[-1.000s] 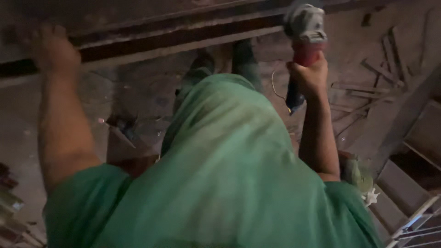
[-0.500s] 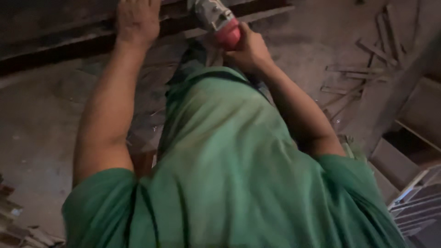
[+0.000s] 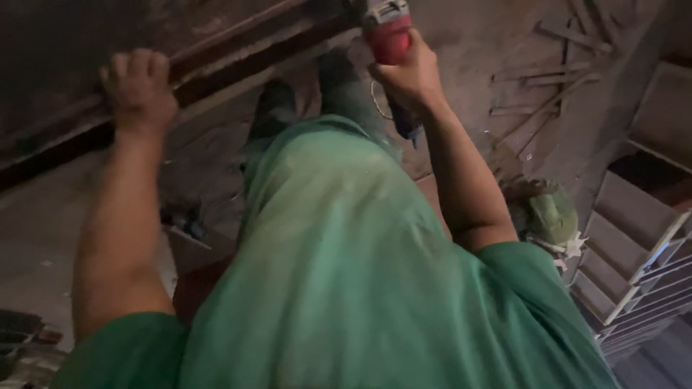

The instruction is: The person uses a handheld angle grinder with a sanding disc to smooth the surface of wooden planks. They hold the planks with their left hand while operating the tool with their right hand, moving the grinder back and forth along the wood. The person occasionally repositions the planks to access different areas.

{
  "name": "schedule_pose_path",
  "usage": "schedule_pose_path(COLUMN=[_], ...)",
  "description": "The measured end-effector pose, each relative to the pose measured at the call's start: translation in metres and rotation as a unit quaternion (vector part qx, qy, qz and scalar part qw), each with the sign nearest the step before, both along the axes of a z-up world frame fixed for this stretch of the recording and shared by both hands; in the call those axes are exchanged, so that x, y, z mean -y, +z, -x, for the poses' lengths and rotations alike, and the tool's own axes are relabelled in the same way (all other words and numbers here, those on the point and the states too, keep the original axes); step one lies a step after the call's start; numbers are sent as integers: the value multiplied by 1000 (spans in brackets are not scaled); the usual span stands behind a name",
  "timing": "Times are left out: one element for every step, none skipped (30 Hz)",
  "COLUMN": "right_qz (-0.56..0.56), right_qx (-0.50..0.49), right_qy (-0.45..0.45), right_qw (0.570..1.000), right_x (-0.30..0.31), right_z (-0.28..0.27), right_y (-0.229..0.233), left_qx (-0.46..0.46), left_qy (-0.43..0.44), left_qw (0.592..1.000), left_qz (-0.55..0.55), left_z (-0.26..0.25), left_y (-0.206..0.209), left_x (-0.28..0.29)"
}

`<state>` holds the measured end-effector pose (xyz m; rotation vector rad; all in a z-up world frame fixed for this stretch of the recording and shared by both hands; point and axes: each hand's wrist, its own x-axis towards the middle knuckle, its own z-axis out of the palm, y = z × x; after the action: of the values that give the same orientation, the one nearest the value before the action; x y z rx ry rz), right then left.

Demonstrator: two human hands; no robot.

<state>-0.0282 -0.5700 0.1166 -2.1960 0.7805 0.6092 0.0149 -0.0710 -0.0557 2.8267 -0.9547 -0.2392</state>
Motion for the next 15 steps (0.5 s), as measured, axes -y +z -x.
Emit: schedule_pose_path(right_qz=[15,28,23,19,14,5,-4,-13,-43,-72,-101,-98,-95,-91,-93], right_qx=[3,5,2,1,-1,16,33,51,52,52,51,54,58,62,66], right_qy=[-7,-13,-25,-36,-47,-57,-67,-76,-109,-142,-174,-178,-181,-184,-174], right_qw=[1000,1000,999,999,999,998,997,996,992,986,978,978,977,977,978], right_x=[15,30,46,62,79,95,111,126,141,157,173,189,207,226,244], right_z=[0,0,1,2,3,3,2,2,1,0,1,2,0,-1,0], right_y=[-3,-7,-9,-11,-13,-15,-17,-18,-20,-20,-21,-23,-27,-31,-35], left_qx=[-1,-3,-3,-7,-11,-17,-23,-29,-34,-35,-37,-33,-33,-33,-38], left_qy=[-1,-1,-2,0,2,5,9,12,15,18,21,25,28,30,31], left_qw=[1000,1000,1000,1000,1000,999,999,998,996,995,993,994,994,994,993], left_qz=[-3,-7,-17,-22,-27,-29,-43,-58,-85,-97,-108,-103,-104,-104,-111], left_z=[0,1,2,3,4,4,5,7,11,13,15,14,16,16,18], left_y=[1,3,5,6,6,6,6,5,4,1,-1,-5,-7,-9,-9], left_x=[0,-2,-2,-2,-2,-3,-5,-7,-9,-12,-14,-16,-18,-20,-21])
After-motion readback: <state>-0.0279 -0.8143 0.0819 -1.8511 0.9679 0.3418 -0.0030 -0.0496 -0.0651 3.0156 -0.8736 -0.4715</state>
